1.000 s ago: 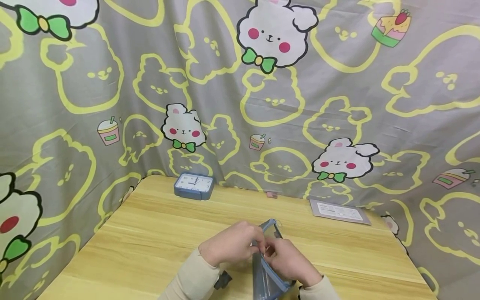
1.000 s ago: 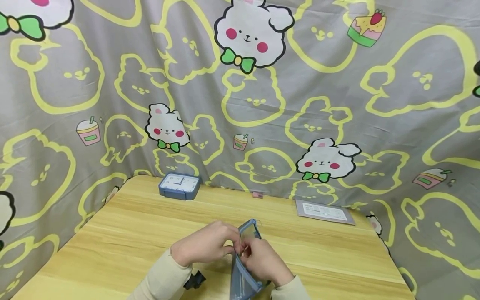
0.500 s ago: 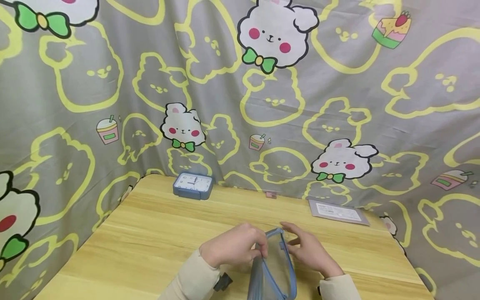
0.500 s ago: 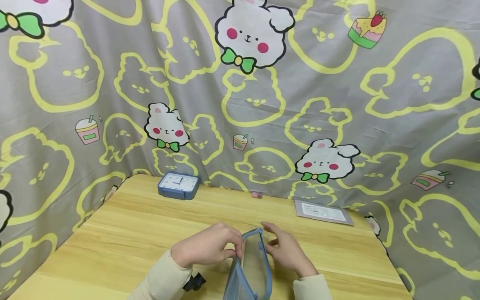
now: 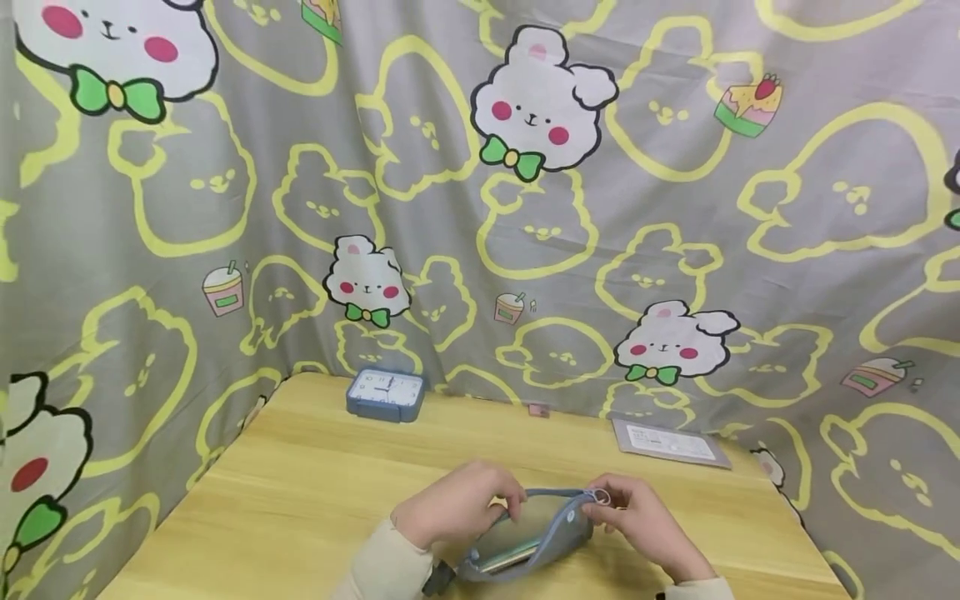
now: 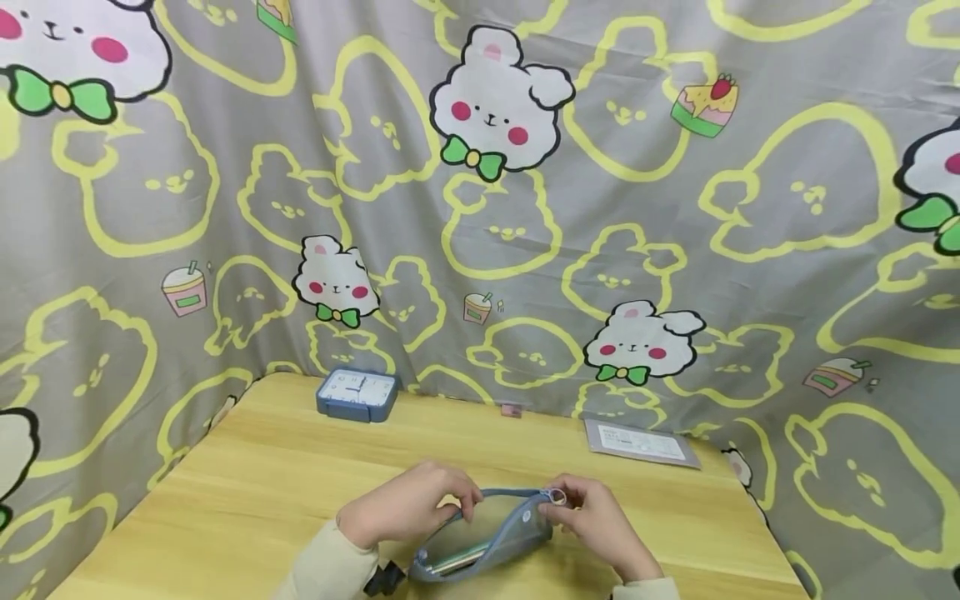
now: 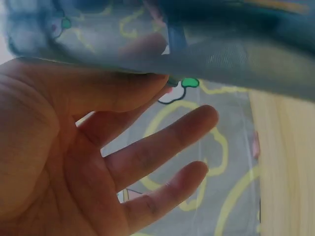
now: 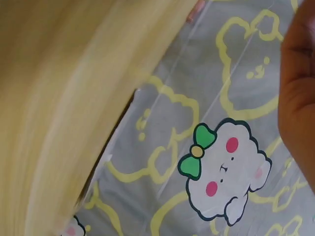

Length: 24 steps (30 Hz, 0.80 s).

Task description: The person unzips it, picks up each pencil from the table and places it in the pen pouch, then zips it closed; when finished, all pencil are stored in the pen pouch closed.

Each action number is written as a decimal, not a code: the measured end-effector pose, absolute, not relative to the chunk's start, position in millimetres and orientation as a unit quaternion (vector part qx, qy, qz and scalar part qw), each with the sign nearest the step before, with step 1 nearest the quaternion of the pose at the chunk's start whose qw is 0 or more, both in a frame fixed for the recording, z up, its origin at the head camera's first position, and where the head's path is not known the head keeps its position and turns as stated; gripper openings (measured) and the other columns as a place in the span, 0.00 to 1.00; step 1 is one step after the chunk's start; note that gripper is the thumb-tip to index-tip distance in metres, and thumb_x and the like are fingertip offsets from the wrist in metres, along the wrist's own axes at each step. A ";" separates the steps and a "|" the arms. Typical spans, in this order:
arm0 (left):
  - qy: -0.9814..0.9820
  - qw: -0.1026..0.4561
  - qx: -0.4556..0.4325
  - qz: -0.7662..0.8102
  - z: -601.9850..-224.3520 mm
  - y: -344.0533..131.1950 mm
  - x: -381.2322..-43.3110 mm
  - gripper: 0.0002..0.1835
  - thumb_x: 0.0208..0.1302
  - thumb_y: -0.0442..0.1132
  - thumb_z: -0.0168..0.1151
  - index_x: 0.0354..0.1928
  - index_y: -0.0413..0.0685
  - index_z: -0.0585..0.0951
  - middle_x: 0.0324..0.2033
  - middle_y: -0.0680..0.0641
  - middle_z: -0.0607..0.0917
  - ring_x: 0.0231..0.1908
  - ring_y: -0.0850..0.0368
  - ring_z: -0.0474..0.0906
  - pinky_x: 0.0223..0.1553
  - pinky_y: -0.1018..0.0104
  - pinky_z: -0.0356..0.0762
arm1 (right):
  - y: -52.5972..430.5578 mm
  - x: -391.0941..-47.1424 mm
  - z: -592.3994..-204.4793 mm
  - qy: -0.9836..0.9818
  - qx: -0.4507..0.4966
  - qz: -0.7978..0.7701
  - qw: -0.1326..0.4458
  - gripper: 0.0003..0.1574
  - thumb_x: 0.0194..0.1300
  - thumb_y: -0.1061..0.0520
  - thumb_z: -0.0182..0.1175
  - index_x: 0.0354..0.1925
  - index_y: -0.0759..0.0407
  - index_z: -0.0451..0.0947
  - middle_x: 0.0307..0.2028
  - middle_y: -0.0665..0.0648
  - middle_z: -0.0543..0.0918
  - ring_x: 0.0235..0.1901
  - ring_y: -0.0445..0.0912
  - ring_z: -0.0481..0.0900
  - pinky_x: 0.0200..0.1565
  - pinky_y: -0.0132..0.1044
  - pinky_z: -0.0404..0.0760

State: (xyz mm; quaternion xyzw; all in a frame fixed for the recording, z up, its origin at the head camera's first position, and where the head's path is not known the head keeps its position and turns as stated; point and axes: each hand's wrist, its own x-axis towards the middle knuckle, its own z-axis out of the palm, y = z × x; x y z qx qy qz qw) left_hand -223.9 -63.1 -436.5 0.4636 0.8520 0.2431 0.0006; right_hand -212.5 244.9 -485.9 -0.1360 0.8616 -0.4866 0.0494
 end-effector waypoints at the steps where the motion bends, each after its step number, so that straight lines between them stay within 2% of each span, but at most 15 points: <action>1: 0.857 0.004 0.455 0.241 -436.9 -64.1 -220.4 0.12 0.68 0.26 0.66 0.39 0.53 0.90 0.48 0.59 0.91 0.52 0.68 0.85 0.56 0.75 0.82 | 246.2 -205.9 -488.4 0.859 -0.127 -0.493 0.053 0.12 0.70 0.55 0.70 0.46 0.60 0.86 0.36 0.55 0.85 0.34 0.40 0.83 0.34 0.35 0.86; 4: 0.873 0.016 0.428 0.231 -428.6 -64.8 -209.0 0.08 0.74 0.38 0.66 0.51 0.53 0.87 0.56 0.56 0.88 0.56 0.62 0.84 0.59 0.69 0.82 | 243.2 -185.6 -492.5 0.857 -0.081 -0.507 0.033 0.14 0.69 0.55 0.71 0.47 0.63 0.85 0.35 0.57 0.87 0.32 0.42 0.84 0.32 0.35 0.86; 6: 0.886 0.029 0.410 0.215 -422.1 -62.3 -199.5 0.21 0.75 0.51 0.66 0.64 0.51 0.82 0.62 0.52 0.85 0.59 0.58 0.83 0.62 0.65 0.82 | 239.8 -172.5 -493.1 0.863 -0.035 -0.505 0.001 0.13 0.66 0.56 0.74 0.45 0.62 0.86 0.32 0.56 0.87 0.29 0.44 0.84 0.29 0.35 0.84; 8: 0.900 0.040 0.392 0.187 -420.5 -58.4 -188.3 0.37 0.70 0.62 0.67 0.74 0.51 0.73 0.66 0.49 0.81 0.61 0.56 0.82 0.61 0.61 0.83 | 237.6 -161.6 -493.4 0.865 0.011 -0.502 -0.024 0.12 0.64 0.56 0.75 0.43 0.60 0.86 0.28 0.54 0.86 0.25 0.44 0.82 0.26 0.34 0.82; 10: 0.915 0.033 0.372 0.154 -427.5 -54.6 -176.8 0.47 0.64 0.67 0.71 0.78 0.52 0.67 0.66 0.48 0.81 0.59 0.56 0.82 0.56 0.60 0.85 | 236.0 -151.4 -494.9 0.866 0.044 -0.497 -0.032 0.10 0.63 0.56 0.76 0.41 0.59 0.87 0.25 0.53 0.84 0.23 0.43 0.80 0.24 0.33 0.80; 11: 0.921 0.021 0.364 0.137 -433.3 -52.6 -172.3 0.49 0.62 0.66 0.72 0.79 0.52 0.66 0.65 0.48 0.82 0.57 0.57 0.83 0.53 0.61 0.86 | 235.6 -147.1 -495.9 0.867 0.054 -0.495 -0.031 0.09 0.64 0.56 0.76 0.41 0.58 0.87 0.25 0.52 0.83 0.23 0.43 0.79 0.24 0.32 0.80; 13: 0.930 -0.011 0.347 0.119 -445.8 -48.6 -165.6 0.45 0.63 0.60 0.75 0.76 0.50 0.69 0.60 0.49 0.84 0.51 0.58 0.85 0.46 0.64 0.87 | 235.9 -139.3 -498.0 0.866 0.063 -0.496 -0.028 0.08 0.65 0.57 0.75 0.41 0.59 0.87 0.25 0.52 0.83 0.23 0.43 0.79 0.25 0.33 0.79; 15: 0.931 -0.041 0.337 0.133 -457.6 -45.5 -161.8 0.34 0.64 0.52 0.76 0.69 0.48 0.77 0.54 0.50 0.87 0.46 0.60 0.86 0.41 0.67 0.87 | 237.7 -132.1 -499.0 0.861 0.066 -0.504 -0.030 0.08 0.65 0.60 0.74 0.41 0.60 0.86 0.26 0.53 0.83 0.23 0.43 0.79 0.26 0.33 0.81; 20: 0.911 -0.084 0.351 0.201 -471.0 -49.0 -154.9 0.09 0.67 0.46 0.73 0.46 0.53 0.89 0.41 0.58 0.92 0.38 0.68 0.87 0.39 0.72 0.86 | 244.5 -119.2 -496.3 0.843 0.079 -0.529 -0.053 0.09 0.63 0.65 0.74 0.42 0.64 0.86 0.29 0.55 0.84 0.26 0.44 0.83 0.30 0.36 0.86; 24: 0.903 -0.126 0.349 0.215 -475.0 -59.5 -158.0 0.03 0.68 0.42 0.71 0.39 0.54 0.90 0.35 0.58 0.92 0.33 0.68 0.86 0.37 0.72 0.84 | 245.8 -115.7 -496.4 0.851 0.105 -0.510 -0.062 0.09 0.64 0.63 0.74 0.43 0.64 0.88 0.30 0.55 0.87 0.26 0.43 0.84 0.31 0.36 0.87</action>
